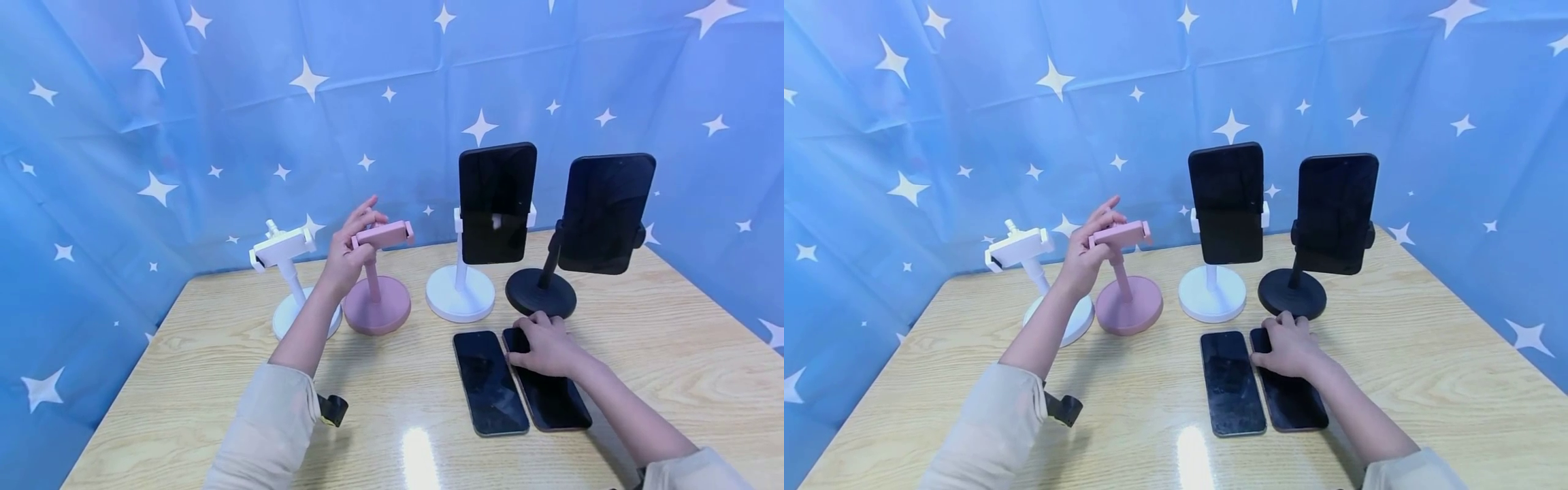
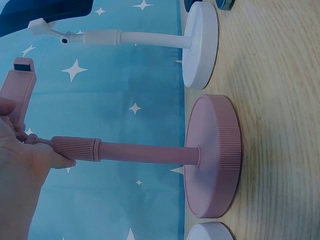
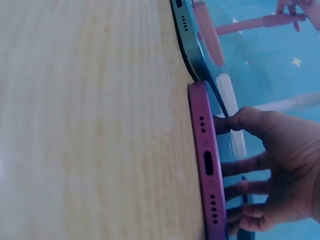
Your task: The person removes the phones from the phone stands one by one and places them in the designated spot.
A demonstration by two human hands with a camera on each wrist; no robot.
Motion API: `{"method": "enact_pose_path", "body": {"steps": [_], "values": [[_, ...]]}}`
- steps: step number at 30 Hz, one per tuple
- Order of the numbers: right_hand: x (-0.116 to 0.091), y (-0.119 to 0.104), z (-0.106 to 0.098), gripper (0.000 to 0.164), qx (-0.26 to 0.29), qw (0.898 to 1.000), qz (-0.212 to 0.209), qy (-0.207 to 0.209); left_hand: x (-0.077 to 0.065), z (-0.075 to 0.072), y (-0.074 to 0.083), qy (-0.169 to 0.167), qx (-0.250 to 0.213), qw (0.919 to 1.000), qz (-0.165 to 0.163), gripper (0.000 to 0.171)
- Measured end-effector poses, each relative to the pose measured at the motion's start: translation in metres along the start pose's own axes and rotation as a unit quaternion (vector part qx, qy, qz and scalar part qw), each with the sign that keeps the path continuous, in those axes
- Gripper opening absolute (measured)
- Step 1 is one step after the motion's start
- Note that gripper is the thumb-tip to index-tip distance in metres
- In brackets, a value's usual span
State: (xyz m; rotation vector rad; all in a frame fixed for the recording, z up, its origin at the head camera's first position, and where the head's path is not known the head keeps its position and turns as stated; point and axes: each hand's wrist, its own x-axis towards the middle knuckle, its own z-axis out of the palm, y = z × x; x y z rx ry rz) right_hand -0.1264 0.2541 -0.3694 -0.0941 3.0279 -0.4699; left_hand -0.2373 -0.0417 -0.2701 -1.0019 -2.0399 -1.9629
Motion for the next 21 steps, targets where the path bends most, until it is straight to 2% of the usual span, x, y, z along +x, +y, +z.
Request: {"method": "enact_pose_path", "body": {"steps": [5,13,17,21], "values": [[0.001,0.003,-0.002,0.062,-0.018,0.999,-0.034,-0.012,0.000,0.000,-0.014,0.016,-0.043,0.9985,-0.030,0.053],[0.006,0.000,-0.013,0.059,-0.050,0.995,-0.068,-0.054,-0.005,0.007,-0.015,0.087,-0.096,0.9915,-0.009,0.052],[0.007,-0.003,-0.020,0.058,-0.088,0.992,-0.054,-0.070,-0.009,0.010,-0.016,0.113,-0.099,0.9887,0.005,0.048],[0.005,-0.008,-0.031,0.059,-0.101,0.993,-0.027,-0.062,-0.014,0.016,-0.016,0.140,-0.103,0.9844,0.024,0.052]]}}
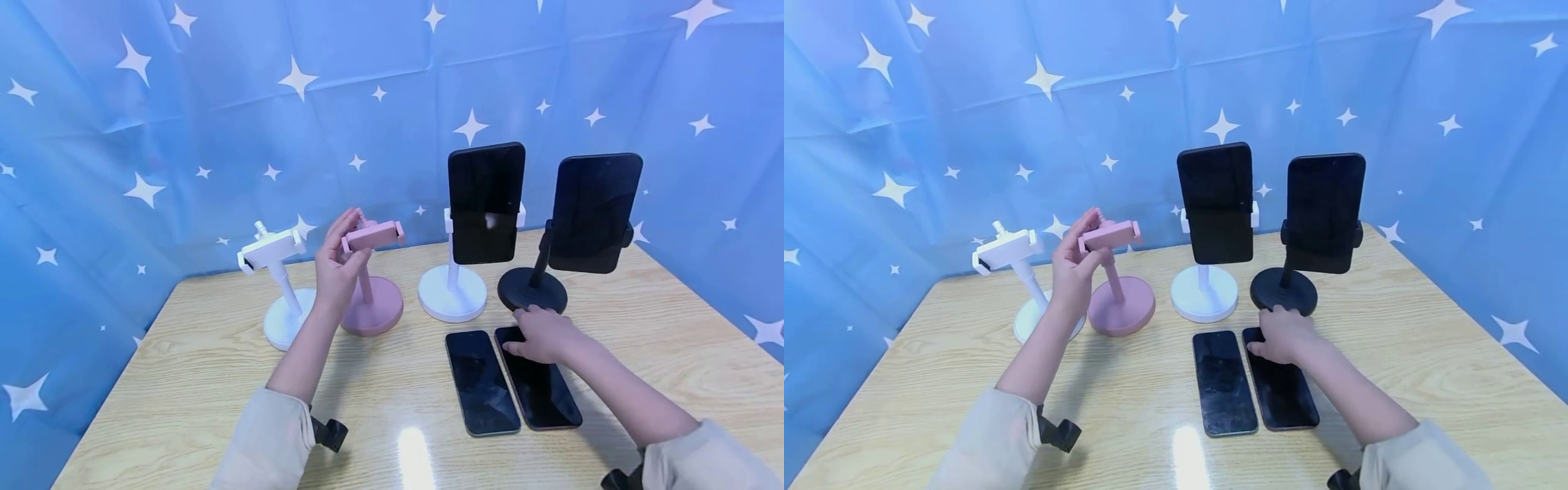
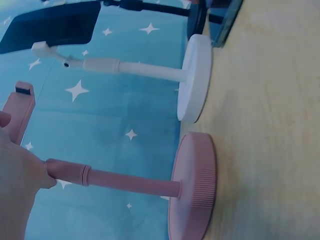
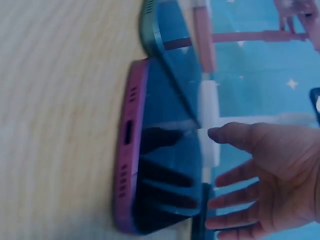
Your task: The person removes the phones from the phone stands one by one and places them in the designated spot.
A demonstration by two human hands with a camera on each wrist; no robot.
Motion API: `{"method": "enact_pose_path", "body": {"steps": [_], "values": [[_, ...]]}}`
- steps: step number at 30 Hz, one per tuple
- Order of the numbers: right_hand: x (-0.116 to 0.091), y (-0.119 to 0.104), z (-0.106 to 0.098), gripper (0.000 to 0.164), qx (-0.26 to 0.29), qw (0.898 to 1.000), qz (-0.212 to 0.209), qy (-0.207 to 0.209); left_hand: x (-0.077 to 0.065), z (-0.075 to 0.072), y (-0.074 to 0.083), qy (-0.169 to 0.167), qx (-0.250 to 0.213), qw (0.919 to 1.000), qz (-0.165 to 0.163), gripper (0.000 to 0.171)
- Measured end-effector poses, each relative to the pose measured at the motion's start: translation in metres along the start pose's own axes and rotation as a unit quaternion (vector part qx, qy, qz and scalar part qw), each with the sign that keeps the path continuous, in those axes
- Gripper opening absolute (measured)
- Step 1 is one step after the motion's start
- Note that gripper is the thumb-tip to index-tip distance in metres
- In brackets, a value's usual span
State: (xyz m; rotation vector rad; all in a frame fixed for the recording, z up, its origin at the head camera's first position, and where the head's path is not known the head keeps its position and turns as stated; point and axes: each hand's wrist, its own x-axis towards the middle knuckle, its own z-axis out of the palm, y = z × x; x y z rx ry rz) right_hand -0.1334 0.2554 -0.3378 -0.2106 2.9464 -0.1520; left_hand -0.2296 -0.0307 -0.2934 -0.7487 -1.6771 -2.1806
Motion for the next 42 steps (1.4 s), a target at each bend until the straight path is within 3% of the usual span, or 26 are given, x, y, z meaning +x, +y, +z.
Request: {"method": "enact_pose_path", "body": {"steps": [6,9,12,14,17,20,23,26,30,35,38,42], "values": [[-0.006,-0.010,-0.024,0.057,0.075,0.996,-0.001,0.052,-0.012,0.004,-0.001,0.064,0.013,0.9978,-0.014,0.057],[-0.009,-0.017,-0.034,0.059,0.109,0.989,-0.001,0.098,-0.018,0.006,0.000,0.106,0.033,0.9926,-0.050,0.051],[-0.012,-0.023,-0.042,0.063,0.131,0.981,0.004,0.145,-0.024,0.010,-0.001,0.154,0.059,0.9810,-0.103,0.038],[-0.013,-0.028,-0.047,0.068,0.143,0.975,0.014,0.169,-0.030,0.014,-0.003,0.165,0.065,0.9737,-0.144,0.029],[-0.013,-0.034,-0.054,0.078,0.178,0.966,0.032,0.187,-0.038,0.023,-0.008,0.122,0.083,0.9711,-0.188,0.028],[-0.012,-0.038,-0.060,0.082,0.214,0.956,0.034,0.199,-0.044,0.036,-0.009,0.016,0.090,0.9731,-0.211,0.034],[-0.009,-0.041,-0.064,0.079,0.252,0.941,0.016,0.223,-0.043,0.053,-0.008,-0.079,0.092,0.9713,-0.204,0.041],[-0.005,-0.043,-0.066,0.072,0.295,0.919,-0.008,0.262,-0.037,0.070,-0.004,-0.137,0.103,0.9683,-0.182,0.049],[0.002,-0.042,-0.069,0.061,0.338,0.884,-0.036,0.320,-0.022,0.088,0.002,-0.158,0.095,0.9703,-0.156,0.053],[0.011,-0.041,-0.074,0.051,0.362,0.854,-0.055,0.369,-0.003,0.102,0.006,-0.140,0.113,0.9734,-0.141,0.048],[0.016,-0.040,-0.076,0.046,0.365,0.841,-0.060,0.394,0.004,0.105,0.006,-0.136,0.135,0.9721,-0.135,0.045],[0.018,-0.038,-0.077,0.040,0.352,0.837,-0.057,0.414,0.007,0.105,0.003,-0.138,0.136,0.9729,-0.126,0.040]]}}
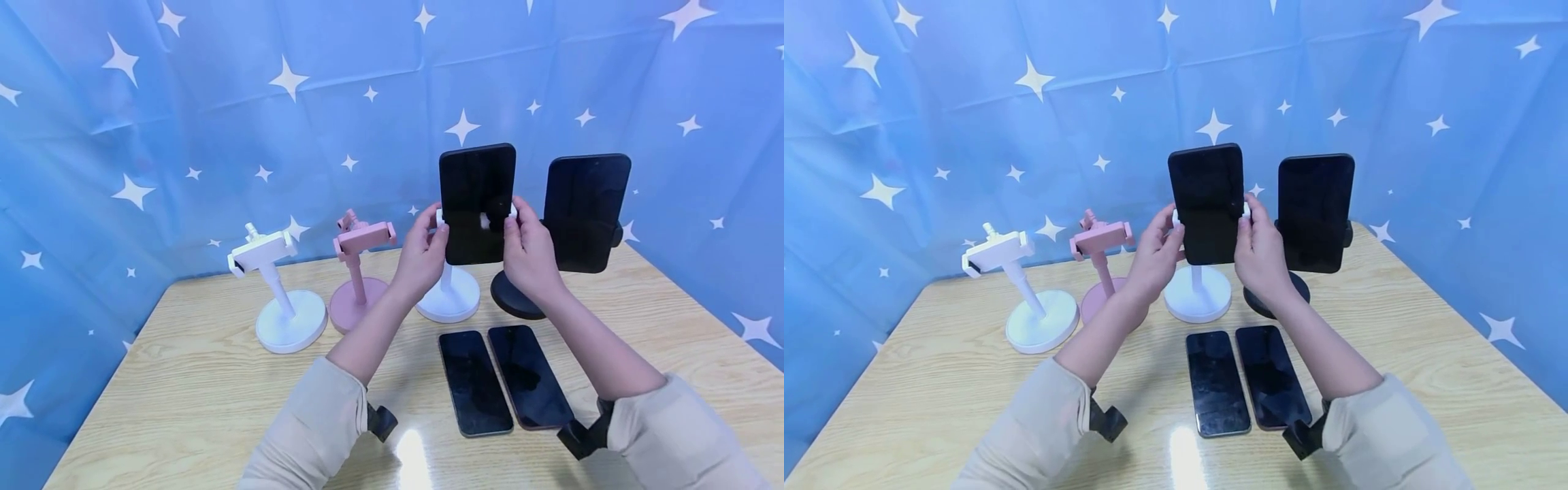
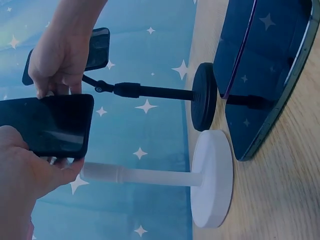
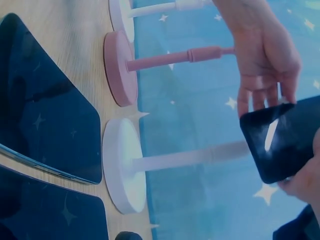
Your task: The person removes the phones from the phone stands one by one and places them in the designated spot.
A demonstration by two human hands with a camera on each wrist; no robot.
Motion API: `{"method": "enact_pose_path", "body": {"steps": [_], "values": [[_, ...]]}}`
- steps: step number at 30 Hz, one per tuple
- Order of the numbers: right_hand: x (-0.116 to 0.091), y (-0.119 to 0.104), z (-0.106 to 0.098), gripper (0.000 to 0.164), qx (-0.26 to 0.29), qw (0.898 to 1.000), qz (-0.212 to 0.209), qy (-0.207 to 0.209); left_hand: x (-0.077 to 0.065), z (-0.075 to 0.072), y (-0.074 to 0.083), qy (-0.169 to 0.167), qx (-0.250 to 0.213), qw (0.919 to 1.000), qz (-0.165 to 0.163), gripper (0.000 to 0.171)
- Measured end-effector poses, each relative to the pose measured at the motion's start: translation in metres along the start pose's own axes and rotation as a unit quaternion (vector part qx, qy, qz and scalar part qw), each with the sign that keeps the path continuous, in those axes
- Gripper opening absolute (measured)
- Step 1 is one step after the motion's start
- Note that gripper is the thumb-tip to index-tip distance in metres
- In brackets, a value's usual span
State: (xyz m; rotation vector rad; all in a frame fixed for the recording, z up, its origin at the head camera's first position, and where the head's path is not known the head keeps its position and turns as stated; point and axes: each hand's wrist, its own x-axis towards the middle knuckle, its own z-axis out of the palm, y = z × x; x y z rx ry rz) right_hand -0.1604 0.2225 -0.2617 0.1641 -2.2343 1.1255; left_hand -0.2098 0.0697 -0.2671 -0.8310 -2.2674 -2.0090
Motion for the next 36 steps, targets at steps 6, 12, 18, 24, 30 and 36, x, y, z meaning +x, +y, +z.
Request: {"method": "enact_pose_path", "body": {"steps": [6,12,18,24,30,36], "values": [[-0.002,0.001,-0.003,0.034,0.003,1.000,0.001,-0.006,0.000,-0.002,-0.005,-0.001,-0.029,0.9995,0.010,0.037],[-0.005,0.004,-0.005,0.032,0.029,0.999,-0.019,-0.002,-0.006,-0.004,-0.008,0.002,-0.046,0.9986,0.025,0.040],[-0.009,0.003,-0.005,0.027,0.041,0.997,-0.065,0.012,-0.015,-0.006,-0.007,0.004,-0.076,0.9957,0.054,0.038],[-0.013,-0.010,-0.009,0.028,0.055,0.994,-0.092,0.028,-0.027,-0.011,0.002,0.005,-0.089,0.9935,0.070,0.042],[-0.024,-0.026,-0.013,0.028,0.068,0.989,-0.128,0.043,-0.043,-0.021,0.014,0.001,-0.101,0.9911,0.087,0.042],[-0.036,-0.039,-0.017,0.030,0.093,0.984,-0.146,0.040,-0.059,-0.033,0.023,-0.021,-0.117,0.9888,0.090,0.041]]}}
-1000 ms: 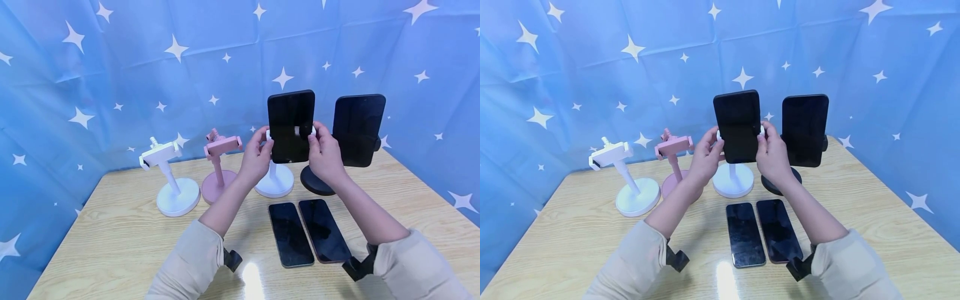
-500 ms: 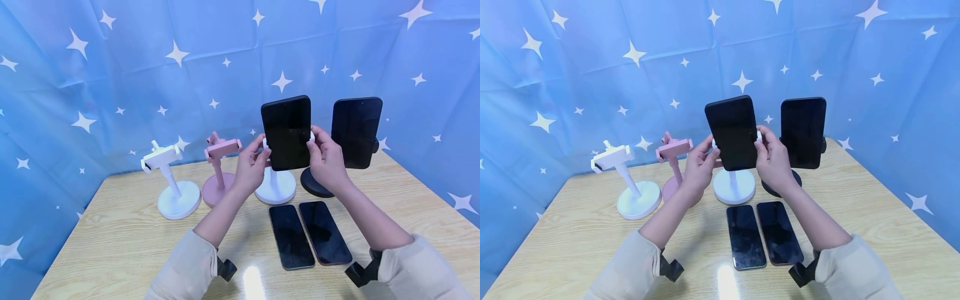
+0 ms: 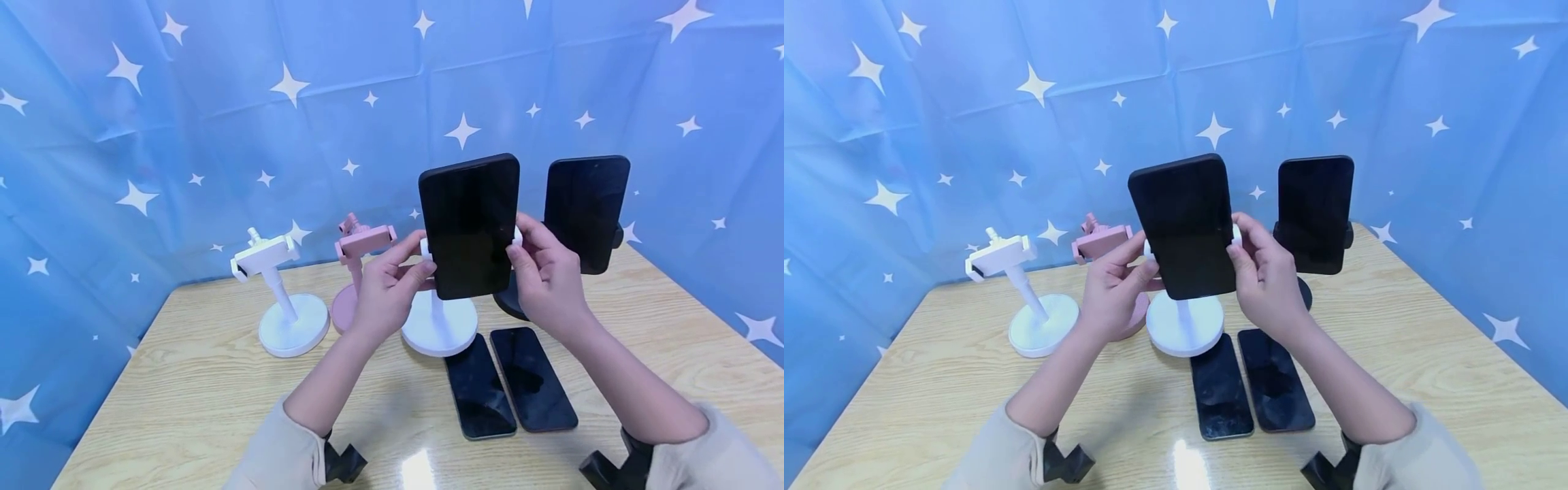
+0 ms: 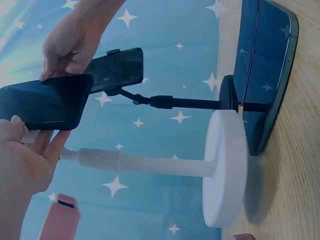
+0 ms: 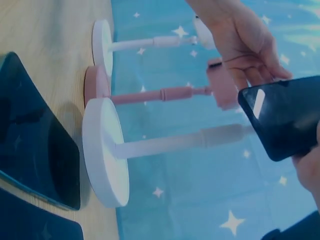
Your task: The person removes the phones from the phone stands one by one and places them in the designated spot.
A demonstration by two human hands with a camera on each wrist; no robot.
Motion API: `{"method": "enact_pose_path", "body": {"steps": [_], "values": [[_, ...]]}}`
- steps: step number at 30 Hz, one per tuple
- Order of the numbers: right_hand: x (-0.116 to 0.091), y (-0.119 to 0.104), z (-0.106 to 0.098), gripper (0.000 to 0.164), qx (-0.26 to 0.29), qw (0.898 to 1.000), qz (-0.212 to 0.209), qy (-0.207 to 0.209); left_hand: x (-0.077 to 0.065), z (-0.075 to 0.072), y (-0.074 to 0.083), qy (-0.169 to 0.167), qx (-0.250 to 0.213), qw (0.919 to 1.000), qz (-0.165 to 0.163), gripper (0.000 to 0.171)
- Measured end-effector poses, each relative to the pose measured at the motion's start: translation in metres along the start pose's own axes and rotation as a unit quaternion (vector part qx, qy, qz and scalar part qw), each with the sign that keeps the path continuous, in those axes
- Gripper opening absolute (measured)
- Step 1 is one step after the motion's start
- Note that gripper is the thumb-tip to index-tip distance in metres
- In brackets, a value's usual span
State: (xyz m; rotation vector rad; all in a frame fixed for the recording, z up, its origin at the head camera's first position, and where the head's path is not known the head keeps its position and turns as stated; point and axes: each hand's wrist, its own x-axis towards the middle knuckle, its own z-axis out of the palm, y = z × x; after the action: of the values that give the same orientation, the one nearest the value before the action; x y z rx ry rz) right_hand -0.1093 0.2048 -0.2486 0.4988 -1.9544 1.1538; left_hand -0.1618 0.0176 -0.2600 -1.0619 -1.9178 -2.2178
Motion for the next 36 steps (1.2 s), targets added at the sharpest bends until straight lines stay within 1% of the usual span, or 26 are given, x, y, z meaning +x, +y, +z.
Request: {"method": "enact_pose_path", "body": {"steps": [5,9,12,14,18,21,25,28,30,34,36], "values": [[-0.008,-0.010,0.001,0.031,0.025,1.000,-0.005,-0.007,-0.014,-0.007,0.012,-0.007,0.013,0.9998,-0.009,0.041],[-0.015,-0.015,0.004,0.029,0.054,0.998,0.003,-0.019,-0.026,-0.011,0.021,0.000,0.028,0.9989,-0.037,0.042],[-0.020,-0.018,0.006,0.027,0.084,0.996,0.009,-0.025,-0.034,-0.013,0.024,0.003,0.035,0.9983,-0.047,0.042],[-0.023,-0.020,0.007,0.027,0.113,0.993,0.009,-0.029,-0.039,-0.016,0.025,0.001,0.033,0.9988,-0.036,0.043],[-0.029,-0.022,0.011,0.028,0.158,0.987,0.007,-0.042,-0.049,-0.022,0.024,-0.012,0.023,0.9996,0.008,0.044],[-0.033,-0.023,0.014,0.028,0.163,0.985,0.009,-0.051,-0.055,-0.026,0.022,-0.012,0.023,0.9993,0.028,0.047],[-0.035,-0.024,0.017,0.026,0.165,0.984,0.013,-0.061,-0.060,-0.029,0.020,-0.013,0.009,0.9989,0.044,0.051],[-0.037,-0.024,0.019,0.026,0.163,0.984,0.012,-0.068,-0.063,-0.032,0.019,-0.015,0.005,0.9986,0.051,0.051],[-0.039,-0.023,0.020,0.027,0.163,0.984,0.008,-0.071,-0.065,-0.034,0.018,-0.016,0.010,0.9987,0.048,0.052],[-0.041,-0.021,0.023,0.028,0.188,0.980,0.001,-0.071,-0.068,-0.036,0.016,-0.019,0.025,0.9988,0.038,0.054],[-0.042,-0.020,0.023,0.029,0.195,0.978,-0.001,-0.069,-0.069,-0.036,0.016,-0.022,0.028,0.9986,0.039,0.054]]}}
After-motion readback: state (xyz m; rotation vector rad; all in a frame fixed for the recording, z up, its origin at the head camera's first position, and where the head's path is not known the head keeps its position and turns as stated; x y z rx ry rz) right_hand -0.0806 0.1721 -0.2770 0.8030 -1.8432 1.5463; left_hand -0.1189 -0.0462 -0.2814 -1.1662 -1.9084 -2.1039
